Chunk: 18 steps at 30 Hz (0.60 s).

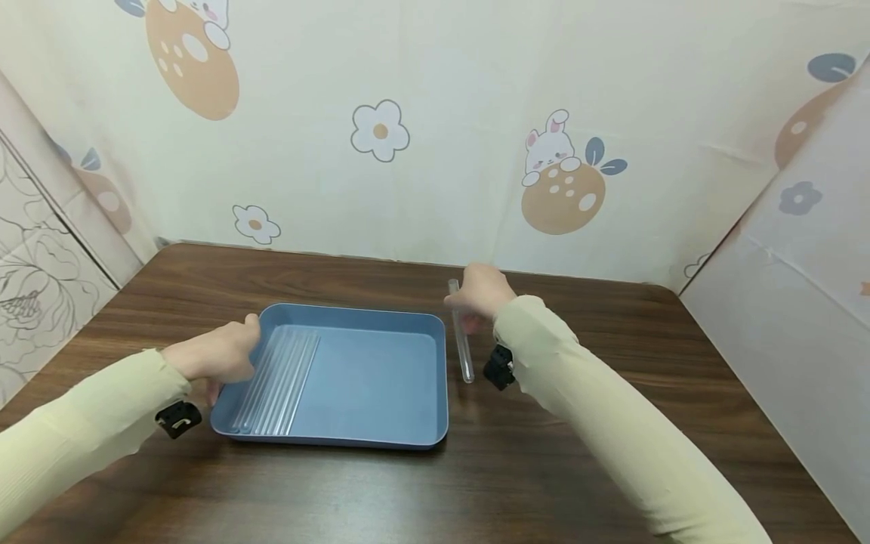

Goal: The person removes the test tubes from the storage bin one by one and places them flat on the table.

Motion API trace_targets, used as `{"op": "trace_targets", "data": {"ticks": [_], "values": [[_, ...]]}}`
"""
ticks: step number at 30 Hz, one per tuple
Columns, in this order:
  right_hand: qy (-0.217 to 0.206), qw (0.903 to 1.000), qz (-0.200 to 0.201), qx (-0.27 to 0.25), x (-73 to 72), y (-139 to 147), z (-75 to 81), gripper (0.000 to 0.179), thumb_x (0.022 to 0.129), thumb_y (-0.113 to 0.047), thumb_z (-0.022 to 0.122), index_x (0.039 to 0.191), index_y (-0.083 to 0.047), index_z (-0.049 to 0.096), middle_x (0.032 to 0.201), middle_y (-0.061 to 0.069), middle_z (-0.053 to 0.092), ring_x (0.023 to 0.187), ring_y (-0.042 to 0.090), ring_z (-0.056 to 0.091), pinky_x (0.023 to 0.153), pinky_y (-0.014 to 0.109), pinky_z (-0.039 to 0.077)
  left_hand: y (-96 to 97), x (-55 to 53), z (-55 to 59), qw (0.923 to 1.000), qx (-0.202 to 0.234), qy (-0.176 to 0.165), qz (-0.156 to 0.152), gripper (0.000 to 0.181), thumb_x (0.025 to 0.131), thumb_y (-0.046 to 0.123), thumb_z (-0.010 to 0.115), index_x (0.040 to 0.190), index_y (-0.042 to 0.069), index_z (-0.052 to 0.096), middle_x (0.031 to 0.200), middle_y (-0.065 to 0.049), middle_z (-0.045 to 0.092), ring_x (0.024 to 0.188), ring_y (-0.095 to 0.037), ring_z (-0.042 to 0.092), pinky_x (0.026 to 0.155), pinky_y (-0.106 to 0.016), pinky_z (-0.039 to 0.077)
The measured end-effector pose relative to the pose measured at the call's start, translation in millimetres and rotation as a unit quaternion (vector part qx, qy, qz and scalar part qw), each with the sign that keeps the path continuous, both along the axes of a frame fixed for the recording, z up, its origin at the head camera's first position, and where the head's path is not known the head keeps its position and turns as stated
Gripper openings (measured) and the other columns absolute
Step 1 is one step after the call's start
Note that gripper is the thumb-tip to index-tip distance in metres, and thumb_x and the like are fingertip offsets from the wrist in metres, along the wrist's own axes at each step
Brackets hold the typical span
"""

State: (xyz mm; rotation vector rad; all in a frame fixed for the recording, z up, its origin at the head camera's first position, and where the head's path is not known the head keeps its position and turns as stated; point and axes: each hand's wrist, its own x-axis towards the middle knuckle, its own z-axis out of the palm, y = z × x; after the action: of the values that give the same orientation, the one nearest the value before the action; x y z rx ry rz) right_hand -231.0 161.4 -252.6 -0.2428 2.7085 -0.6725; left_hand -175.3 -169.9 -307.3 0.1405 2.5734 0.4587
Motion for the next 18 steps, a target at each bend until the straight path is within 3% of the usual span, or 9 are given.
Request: {"op": "trace_targets", "data": {"ticks": [8,18], "values": [[-0.003,0.9999,-0.012,0.006,0.6,13,-3.4,0.027,0.092,-0.015,0.057,0.075,0.004,0.066,0.064,0.011,0.068,0.055,0.018,0.069,0.075,0.038,0.062,0.5,0.2,-0.3,0.9999,-0.005,0.012,0.003,0.074,0.082,-0.01,0.043,0.14,-0.023,-0.001,0.124,-0.059,0.028,0.038,-0.029,0.061,0.037,-0.033,0.055],[-0.006,0.9995,-0.021,0.021,3.7,26,-17.5,0.026,0.093,-0.016,0.055,0.076,0.003,0.062,0.062,0.009,0.067,0.055,0.019,0.069,0.078,0.041,0.061,1.0,0.2,0.4,0.9998,-0.013,0.012,-0.006,0.075,0.083,-0.009,0.043,0.141,-0.022,-0.003,0.128,-0.057,0.026,0.038,-0.028,0.061,0.038,-0.032,0.055]]}}
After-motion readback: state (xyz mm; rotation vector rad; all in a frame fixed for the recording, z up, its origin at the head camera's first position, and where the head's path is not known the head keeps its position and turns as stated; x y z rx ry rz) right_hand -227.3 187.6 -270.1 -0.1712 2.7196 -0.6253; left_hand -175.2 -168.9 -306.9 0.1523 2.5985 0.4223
